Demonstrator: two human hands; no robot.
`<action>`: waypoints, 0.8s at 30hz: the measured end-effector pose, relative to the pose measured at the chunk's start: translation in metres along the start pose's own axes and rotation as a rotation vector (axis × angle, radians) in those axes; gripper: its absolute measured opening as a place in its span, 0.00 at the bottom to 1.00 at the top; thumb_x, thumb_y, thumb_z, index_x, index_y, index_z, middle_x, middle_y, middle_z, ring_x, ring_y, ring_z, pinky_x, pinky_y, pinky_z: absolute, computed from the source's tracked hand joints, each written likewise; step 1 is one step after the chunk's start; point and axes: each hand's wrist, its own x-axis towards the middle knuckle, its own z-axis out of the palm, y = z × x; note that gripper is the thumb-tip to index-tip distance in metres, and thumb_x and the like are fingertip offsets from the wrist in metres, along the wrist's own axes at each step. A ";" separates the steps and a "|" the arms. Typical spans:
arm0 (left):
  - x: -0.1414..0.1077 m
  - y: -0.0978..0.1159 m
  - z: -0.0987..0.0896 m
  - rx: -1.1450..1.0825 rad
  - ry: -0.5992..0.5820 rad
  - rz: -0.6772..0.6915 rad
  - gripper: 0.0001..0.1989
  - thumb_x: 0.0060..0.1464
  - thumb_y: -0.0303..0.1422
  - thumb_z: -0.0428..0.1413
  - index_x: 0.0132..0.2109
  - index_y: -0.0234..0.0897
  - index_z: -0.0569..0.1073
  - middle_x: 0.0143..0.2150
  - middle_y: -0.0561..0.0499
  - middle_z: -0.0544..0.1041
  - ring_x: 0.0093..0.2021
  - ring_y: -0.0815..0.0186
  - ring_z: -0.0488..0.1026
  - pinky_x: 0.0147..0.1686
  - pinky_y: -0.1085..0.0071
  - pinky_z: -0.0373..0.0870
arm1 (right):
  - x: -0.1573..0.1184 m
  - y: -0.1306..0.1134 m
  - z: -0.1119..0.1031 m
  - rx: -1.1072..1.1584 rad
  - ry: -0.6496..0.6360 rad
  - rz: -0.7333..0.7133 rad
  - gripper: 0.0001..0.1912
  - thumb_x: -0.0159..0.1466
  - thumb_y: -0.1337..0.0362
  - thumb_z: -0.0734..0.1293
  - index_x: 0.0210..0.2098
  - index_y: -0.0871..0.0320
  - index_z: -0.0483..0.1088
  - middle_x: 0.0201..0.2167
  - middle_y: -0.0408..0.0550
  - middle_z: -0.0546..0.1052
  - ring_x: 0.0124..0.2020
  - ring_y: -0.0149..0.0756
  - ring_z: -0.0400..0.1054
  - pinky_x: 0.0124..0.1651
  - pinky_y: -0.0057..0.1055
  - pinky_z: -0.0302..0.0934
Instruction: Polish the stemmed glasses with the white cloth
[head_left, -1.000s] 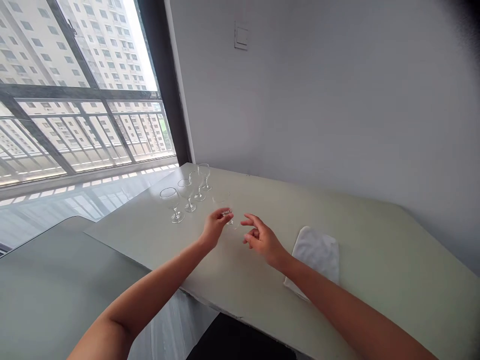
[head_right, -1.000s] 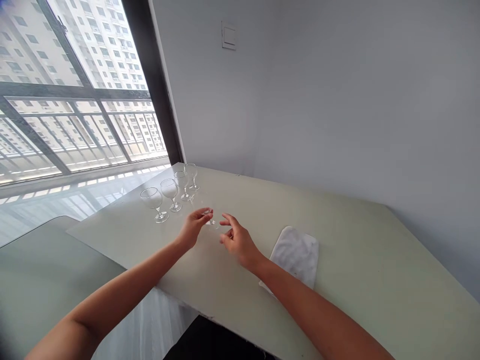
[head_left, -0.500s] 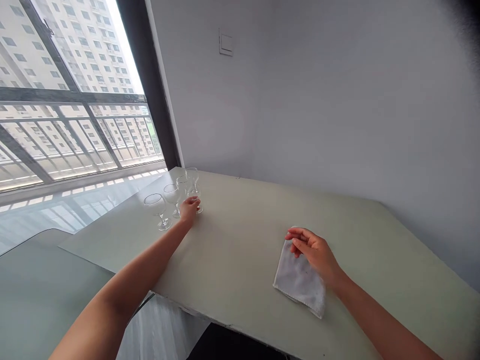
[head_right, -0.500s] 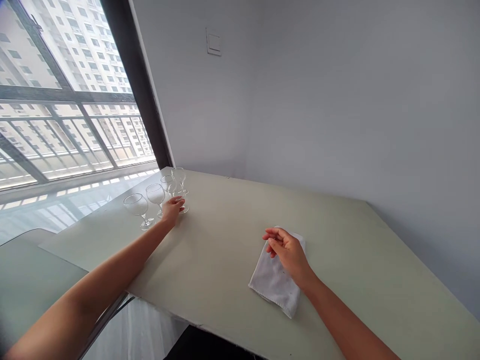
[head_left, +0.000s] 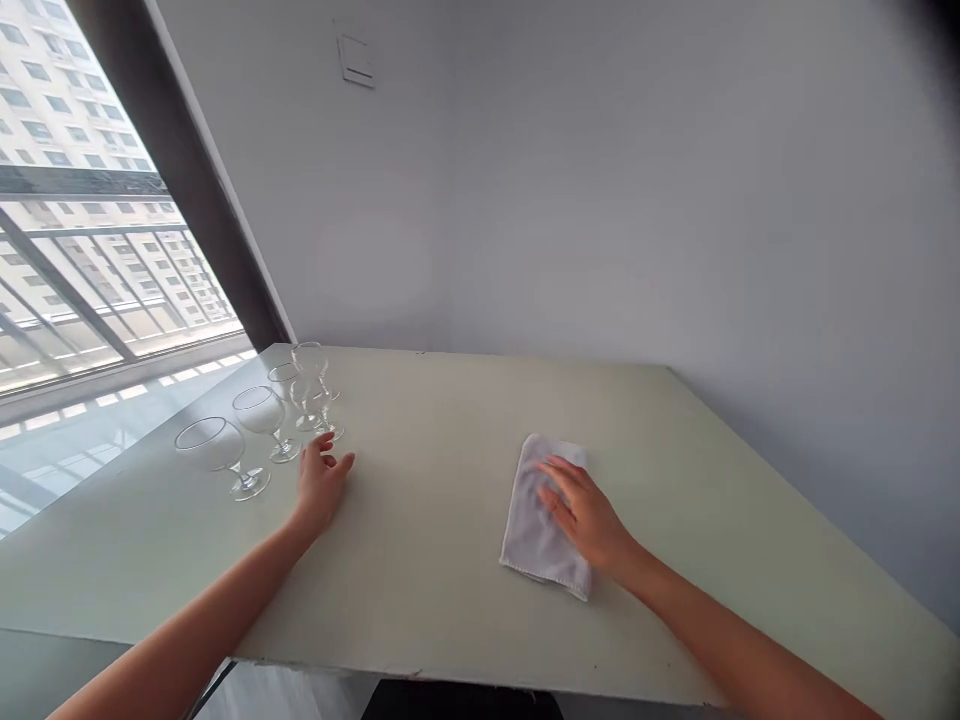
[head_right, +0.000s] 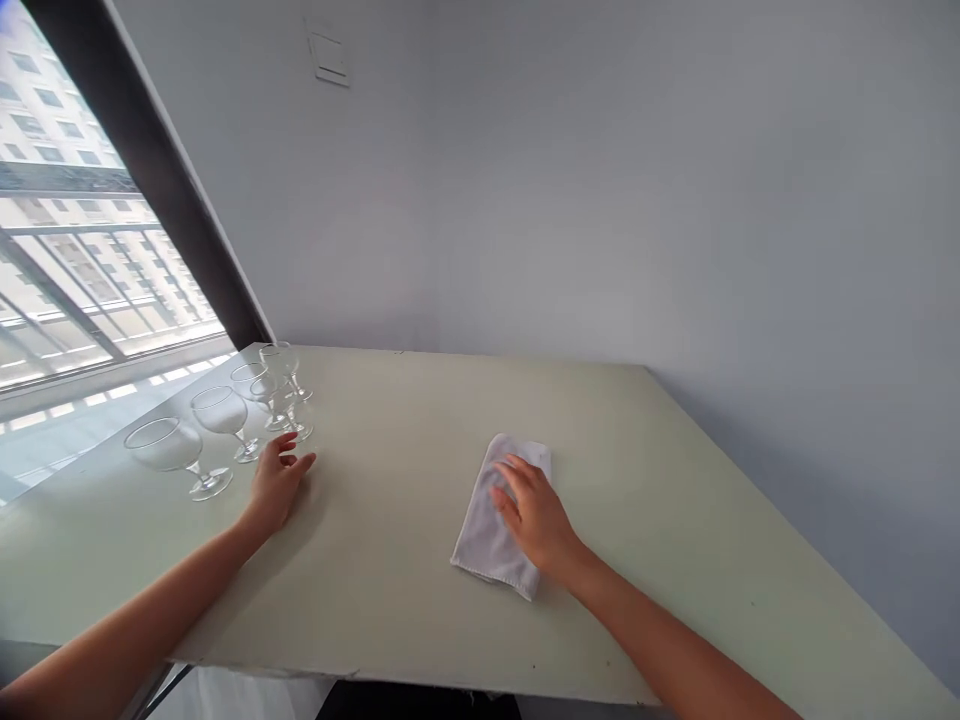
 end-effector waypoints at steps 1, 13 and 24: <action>-0.007 0.004 0.002 0.040 -0.040 0.046 0.23 0.41 0.38 0.55 0.48 0.42 0.65 0.43 0.49 0.64 0.31 0.69 0.65 0.35 0.66 0.66 | -0.002 0.001 0.006 -0.051 -0.038 0.001 0.28 0.62 0.49 0.54 0.55 0.58 0.60 0.60 0.56 0.57 0.61 0.47 0.47 0.59 0.48 0.47; -0.023 0.014 0.036 0.092 -0.178 0.243 0.29 0.45 0.43 0.52 0.55 0.42 0.59 0.47 0.45 0.63 0.42 0.59 0.68 0.38 0.60 0.70 | 0.107 -0.044 0.104 -0.230 -0.402 -0.507 0.34 0.64 0.47 0.48 0.61 0.64 0.51 0.63 0.53 0.50 0.64 0.43 0.38 0.63 0.40 0.35; -0.022 0.014 0.031 0.065 -0.234 0.173 0.30 0.45 0.45 0.52 0.56 0.46 0.57 0.44 0.47 0.68 0.42 0.59 0.70 0.37 0.62 0.71 | 0.229 0.053 0.018 -0.545 -0.250 -0.093 0.31 0.65 0.52 0.49 0.62 0.62 0.47 0.64 0.51 0.47 0.64 0.43 0.37 0.62 0.38 0.32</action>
